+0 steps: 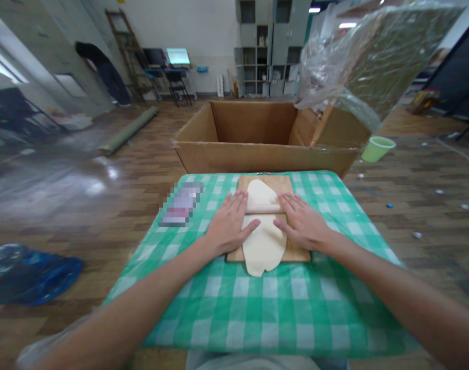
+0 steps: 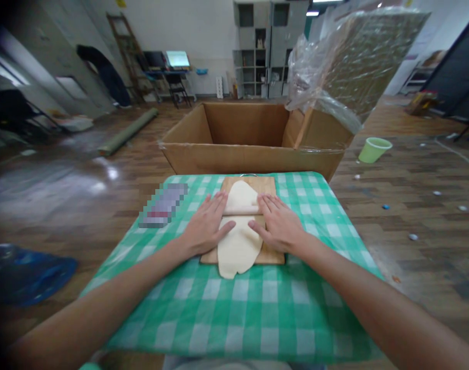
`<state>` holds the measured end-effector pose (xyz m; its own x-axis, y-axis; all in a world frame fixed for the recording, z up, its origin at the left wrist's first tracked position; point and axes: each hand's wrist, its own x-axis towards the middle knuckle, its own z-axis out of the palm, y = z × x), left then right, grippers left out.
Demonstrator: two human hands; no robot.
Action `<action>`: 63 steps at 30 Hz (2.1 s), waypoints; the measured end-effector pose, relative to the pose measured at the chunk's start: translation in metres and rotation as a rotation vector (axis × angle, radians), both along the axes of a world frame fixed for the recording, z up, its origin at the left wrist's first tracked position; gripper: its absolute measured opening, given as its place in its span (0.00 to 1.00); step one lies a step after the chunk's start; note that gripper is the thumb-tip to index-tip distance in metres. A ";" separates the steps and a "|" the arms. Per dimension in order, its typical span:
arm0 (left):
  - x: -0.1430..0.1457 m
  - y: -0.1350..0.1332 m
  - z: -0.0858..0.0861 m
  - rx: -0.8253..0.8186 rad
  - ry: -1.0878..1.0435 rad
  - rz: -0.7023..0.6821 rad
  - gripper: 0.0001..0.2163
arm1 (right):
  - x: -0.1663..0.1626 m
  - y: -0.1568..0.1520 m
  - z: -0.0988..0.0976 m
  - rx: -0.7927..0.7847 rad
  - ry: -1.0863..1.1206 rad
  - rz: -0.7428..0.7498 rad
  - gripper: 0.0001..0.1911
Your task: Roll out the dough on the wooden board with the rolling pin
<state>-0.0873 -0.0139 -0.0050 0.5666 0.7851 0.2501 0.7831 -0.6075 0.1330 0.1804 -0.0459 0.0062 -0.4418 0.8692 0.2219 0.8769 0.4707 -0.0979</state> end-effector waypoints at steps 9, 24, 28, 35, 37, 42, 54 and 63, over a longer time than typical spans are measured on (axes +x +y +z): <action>0.016 0.115 0.031 -0.329 -0.151 0.139 0.28 | -0.010 0.058 0.001 0.072 -0.004 -0.066 0.26; 0.052 0.176 0.046 -0.527 0.006 0.237 0.15 | -0.001 0.022 -0.005 0.174 0.164 0.127 0.09; 0.050 0.174 0.045 -0.507 -0.033 0.182 0.10 | 0.004 0.023 -0.009 0.186 0.171 0.135 0.09; 0.049 0.166 0.056 -0.398 -0.155 0.079 0.09 | 0.014 0.022 0.003 0.111 0.113 0.123 0.08; 0.048 0.167 0.062 -0.404 -0.235 0.033 0.11 | 0.018 0.022 0.006 0.084 0.116 0.099 0.07; 0.051 0.171 0.066 -0.438 -0.441 -0.019 0.11 | 0.022 0.023 0.009 0.028 0.160 0.044 0.07; 0.047 0.110 0.102 -0.665 -0.574 -0.098 0.12 | 0.024 0.021 0.002 -0.173 0.422 0.136 0.11; 0.056 0.131 0.108 -0.608 -0.682 -0.050 0.11 | 0.032 0.043 0.021 -0.385 0.566 0.165 0.20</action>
